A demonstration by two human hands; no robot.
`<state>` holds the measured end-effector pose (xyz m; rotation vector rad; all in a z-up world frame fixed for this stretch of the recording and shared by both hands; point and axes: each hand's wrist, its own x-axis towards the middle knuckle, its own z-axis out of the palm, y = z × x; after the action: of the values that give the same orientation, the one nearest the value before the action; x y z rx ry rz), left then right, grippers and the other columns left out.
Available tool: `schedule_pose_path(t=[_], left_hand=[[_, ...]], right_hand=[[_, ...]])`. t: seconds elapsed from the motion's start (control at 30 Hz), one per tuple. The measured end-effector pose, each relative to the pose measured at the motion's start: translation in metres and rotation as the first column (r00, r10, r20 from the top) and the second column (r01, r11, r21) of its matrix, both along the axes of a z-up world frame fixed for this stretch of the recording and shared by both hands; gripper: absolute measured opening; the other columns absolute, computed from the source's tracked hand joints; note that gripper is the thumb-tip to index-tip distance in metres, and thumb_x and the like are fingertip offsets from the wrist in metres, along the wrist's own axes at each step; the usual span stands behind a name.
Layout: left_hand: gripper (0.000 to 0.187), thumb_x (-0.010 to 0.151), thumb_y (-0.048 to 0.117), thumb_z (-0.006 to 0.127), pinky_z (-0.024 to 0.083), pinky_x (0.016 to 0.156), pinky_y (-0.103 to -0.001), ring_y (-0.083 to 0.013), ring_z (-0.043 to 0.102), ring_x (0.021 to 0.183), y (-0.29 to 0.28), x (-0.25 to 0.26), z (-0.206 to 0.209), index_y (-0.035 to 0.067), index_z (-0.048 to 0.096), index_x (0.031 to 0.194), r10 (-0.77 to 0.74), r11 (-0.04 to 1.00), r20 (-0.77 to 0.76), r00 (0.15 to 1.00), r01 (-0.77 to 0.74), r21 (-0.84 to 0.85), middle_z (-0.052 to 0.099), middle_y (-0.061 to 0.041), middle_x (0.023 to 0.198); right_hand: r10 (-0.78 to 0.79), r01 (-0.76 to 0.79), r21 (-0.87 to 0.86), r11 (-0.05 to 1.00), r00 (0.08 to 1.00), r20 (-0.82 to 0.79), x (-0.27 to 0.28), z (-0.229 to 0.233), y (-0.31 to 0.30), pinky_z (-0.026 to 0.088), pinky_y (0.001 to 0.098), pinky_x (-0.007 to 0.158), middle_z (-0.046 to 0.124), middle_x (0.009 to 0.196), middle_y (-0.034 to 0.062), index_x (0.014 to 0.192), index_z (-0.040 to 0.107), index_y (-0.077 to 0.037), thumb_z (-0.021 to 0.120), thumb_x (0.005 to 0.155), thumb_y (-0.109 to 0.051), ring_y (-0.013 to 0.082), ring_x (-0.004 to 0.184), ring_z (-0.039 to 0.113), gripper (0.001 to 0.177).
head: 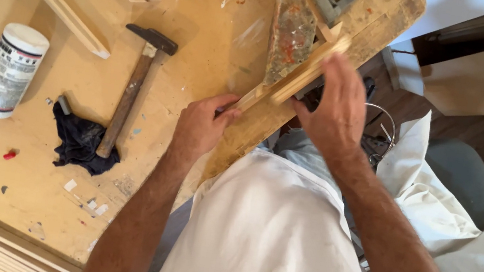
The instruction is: Assembling a wooden frame by applying glue, clamping the corners, and hammering pieces together
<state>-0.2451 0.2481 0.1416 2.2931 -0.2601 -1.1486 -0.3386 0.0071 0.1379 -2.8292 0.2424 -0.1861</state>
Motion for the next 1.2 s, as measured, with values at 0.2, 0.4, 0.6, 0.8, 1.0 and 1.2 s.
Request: schedule_pose_path(t=[0.2,0.4,0.6,0.8,1.0,1.2], left_hand=[[0.039,0.091,0.041,0.067,0.052,0.092,-0.038,-0.0229,0.072,0.106,-0.002,-0.002,-0.002,0.023,0.073,0.124,0.009,1.000,-0.011,1.000,-0.009,0.000,0.078,0.001,0.117],[0.035,0.089,0.041,0.066,0.053,0.084,-0.033,-0.0190,0.075,0.072,-0.006,-0.002,0.005,0.026,0.075,0.120,0.046,0.998,-0.026,0.999,-0.045,0.035,0.081,0.000,0.098],[0.036,0.092,0.038,0.067,0.058,0.069,-0.028,-0.0166,0.072,0.057,-0.013,-0.001,0.017,0.022,0.074,0.125,0.132,0.991,-0.105,0.986,-0.128,0.043,0.080,-0.002,0.100],[0.033,0.091,0.031,0.069,0.063,0.066,-0.027,-0.0160,0.072,0.065,-0.013,-0.005,0.009,0.021,0.074,0.123,0.173,0.985,-0.136,0.975,-0.169,0.041,0.079,-0.004,0.099],[0.035,0.094,0.026,0.074,0.062,0.062,-0.032,-0.0216,0.073,0.061,-0.007,-0.015,-0.015,0.015,0.073,0.127,0.236,0.970,-0.153,0.960,-0.242,-0.018,0.077,-0.015,0.101],[0.032,0.095,0.019,0.073,0.062,0.057,-0.029,-0.0188,0.070,0.058,-0.005,-0.022,-0.024,0.009,0.072,0.125,0.313,0.943,-0.179,0.933,-0.327,-0.060,0.075,-0.014,0.093]], right_hand=[[0.080,-0.087,0.040,0.995,0.984,0.160,-0.001,0.004,-0.002,0.053,0.0521,0.102,0.063,0.130,0.0214,0.126,0.062,0.003,0.103,0.071,-0.011,0.0388,0.120,0.063,0.070],[-0.132,0.087,0.472,0.877,0.989,0.063,0.026,0.013,-0.037,0.049,0.0377,0.084,0.057,0.111,0.0186,0.118,0.053,0.002,0.074,0.099,-0.014,0.0273,0.096,0.055,0.032],[-0.546,0.547,0.595,0.589,0.812,-0.206,0.040,-0.010,-0.052,0.054,0.0223,0.070,0.058,0.100,0.0042,0.117,0.055,-0.004,0.073,0.091,0.002,0.0139,0.086,0.058,0.032],[-0.237,0.284,0.547,0.788,0.959,-0.157,-0.003,0.011,-0.040,0.056,0.0424,0.087,0.063,0.116,0.0234,0.120,0.060,0.006,0.066,0.105,-0.009,0.0336,0.105,0.063,0.023],[-0.171,0.126,0.625,0.770,0.985,0.012,-0.013,0.013,-0.032,0.057,0.0519,0.089,0.064,0.119,0.0201,0.134,0.064,0.000,0.074,0.103,-0.021,0.0438,0.110,0.067,0.039],[-0.175,0.134,0.631,0.765,0.985,0.003,-0.021,0.010,-0.039,0.060,0.0496,0.084,0.066,0.116,0.0179,0.135,0.065,-0.002,0.081,0.093,-0.016,0.0408,0.106,0.070,0.046]])
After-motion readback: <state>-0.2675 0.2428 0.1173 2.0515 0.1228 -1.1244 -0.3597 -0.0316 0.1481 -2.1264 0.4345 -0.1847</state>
